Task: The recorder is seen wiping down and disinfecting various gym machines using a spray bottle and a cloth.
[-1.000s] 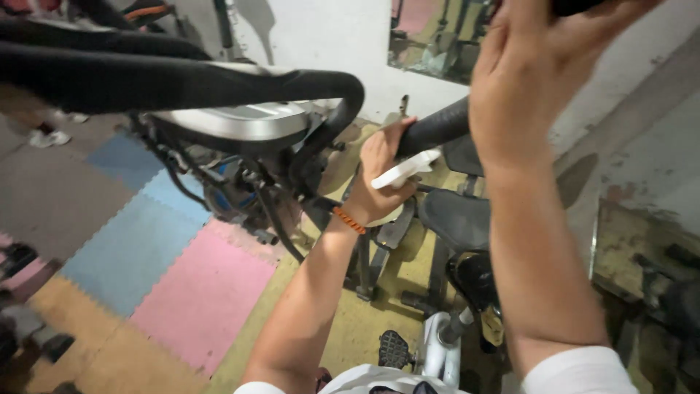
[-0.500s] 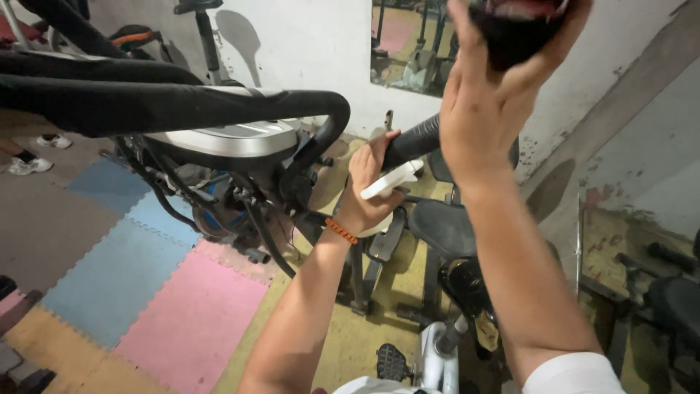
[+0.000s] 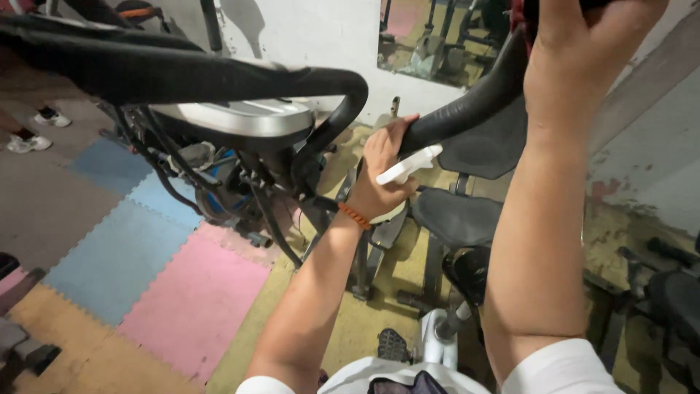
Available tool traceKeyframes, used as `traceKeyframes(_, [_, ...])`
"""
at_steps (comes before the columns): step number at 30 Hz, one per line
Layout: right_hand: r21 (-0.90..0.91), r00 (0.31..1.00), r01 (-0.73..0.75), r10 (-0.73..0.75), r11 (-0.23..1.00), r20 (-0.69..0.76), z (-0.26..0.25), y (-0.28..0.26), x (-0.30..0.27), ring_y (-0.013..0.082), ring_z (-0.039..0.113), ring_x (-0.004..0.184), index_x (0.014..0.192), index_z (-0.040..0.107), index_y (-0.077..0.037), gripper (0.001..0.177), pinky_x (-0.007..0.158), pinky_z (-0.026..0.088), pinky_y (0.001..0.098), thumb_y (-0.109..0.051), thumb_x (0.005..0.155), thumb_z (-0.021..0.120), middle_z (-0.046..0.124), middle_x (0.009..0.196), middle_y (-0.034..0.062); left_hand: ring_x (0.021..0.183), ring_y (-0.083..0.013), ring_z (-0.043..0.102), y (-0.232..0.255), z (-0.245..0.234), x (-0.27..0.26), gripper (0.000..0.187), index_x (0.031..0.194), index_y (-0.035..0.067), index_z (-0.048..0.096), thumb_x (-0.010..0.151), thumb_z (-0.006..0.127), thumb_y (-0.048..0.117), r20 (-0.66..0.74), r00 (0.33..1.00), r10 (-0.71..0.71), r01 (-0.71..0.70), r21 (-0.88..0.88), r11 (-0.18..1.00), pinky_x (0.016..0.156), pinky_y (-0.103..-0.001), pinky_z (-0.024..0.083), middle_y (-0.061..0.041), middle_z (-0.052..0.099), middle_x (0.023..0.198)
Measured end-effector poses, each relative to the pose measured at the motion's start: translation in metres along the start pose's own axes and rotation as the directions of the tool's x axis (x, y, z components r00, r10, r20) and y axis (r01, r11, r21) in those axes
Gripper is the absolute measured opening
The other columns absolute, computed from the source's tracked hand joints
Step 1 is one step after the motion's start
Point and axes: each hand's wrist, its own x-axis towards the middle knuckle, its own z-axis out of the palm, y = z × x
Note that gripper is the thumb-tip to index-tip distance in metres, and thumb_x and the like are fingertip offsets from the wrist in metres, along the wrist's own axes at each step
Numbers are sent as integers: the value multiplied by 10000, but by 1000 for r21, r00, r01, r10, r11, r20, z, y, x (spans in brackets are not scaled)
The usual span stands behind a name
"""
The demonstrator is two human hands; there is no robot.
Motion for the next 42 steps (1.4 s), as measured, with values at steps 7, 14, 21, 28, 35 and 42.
traceKeyframes(7, [440, 951, -251, 304, 862, -53, 23, 14, -76, 349, 673, 1110, 1527, 481, -167, 418, 1037, 546, 440, 0, 1202, 684, 655, 1270, 208, 1201, -310, 603, -1, -3, 2, 920, 1515, 95, 380, 648, 682, 156, -9, 1000, 9, -9, -40, 999, 1121, -452, 414, -98, 606, 1317])
traceKeyframes(14, [745, 765, -469, 639, 475, 75, 84, 3, -164, 253, 641, 1126, 1490, 441, -167, 393, 983, 540, 408, -235, 1140, 608, 687, 1220, 148, 1493, -344, 420, -19, -25, -54, 935, 1577, 143, 330, 708, 656, 37, 70, 985, -156, 162, -89, 983, 1278, -447, 320, -113, 392, 1616])
traceKeyframes(21, [489, 590, -757, 776, 434, 223, 157, -38, -247, 230, 657, 1056, 1238, 576, -29, 314, 983, 529, 419, -195, 1010, 714, 704, 1119, 149, 1529, -404, 323, -74, -16, -176, 990, 1606, 64, 290, 709, 707, 31, 12, 932, -363, 363, -17, 932, 1266, -492, 231, -200, 310, 1658])
traceKeyframes(28, [255, 605, -792, 660, 555, 445, 165, -21, -312, 236, 658, 995, 1117, 620, -23, 157, 931, 496, 441, -93, 1014, 717, 694, 1013, 134, 1441, -446, 377, -123, -9, -241, 1078, 1598, 46, 347, 583, 707, 85, 57, 937, -343, 335, 121, 934, 1235, -529, 284, -232, 414, 1495])
traceKeyframes(35, [222, 534, -836, 655, 501, 534, 158, -12, -346, 230, 608, 1058, 1215, 535, -39, 311, 956, 454, 468, -157, 1009, 736, 655, 1062, 108, 1538, -474, 217, -146, 9, -243, 1293, 1618, 73, 316, 482, 855, 371, 200, 933, -300, 240, 276, 931, 1260, -595, 158, -216, 332, 1631])
traceKeyframes(42, [105, 427, -850, 558, 517, 711, 135, -8, -346, 405, 565, 1172, 1243, 535, 52, 442, 1007, 427, 568, -358, 1087, 593, 618, 1134, 264, 1567, -488, 71, -157, 16, -246, 1400, 1637, 26, 183, 491, 901, 388, 380, 842, -383, 232, 384, 893, 1255, -585, 207, -241, 119, 1707])
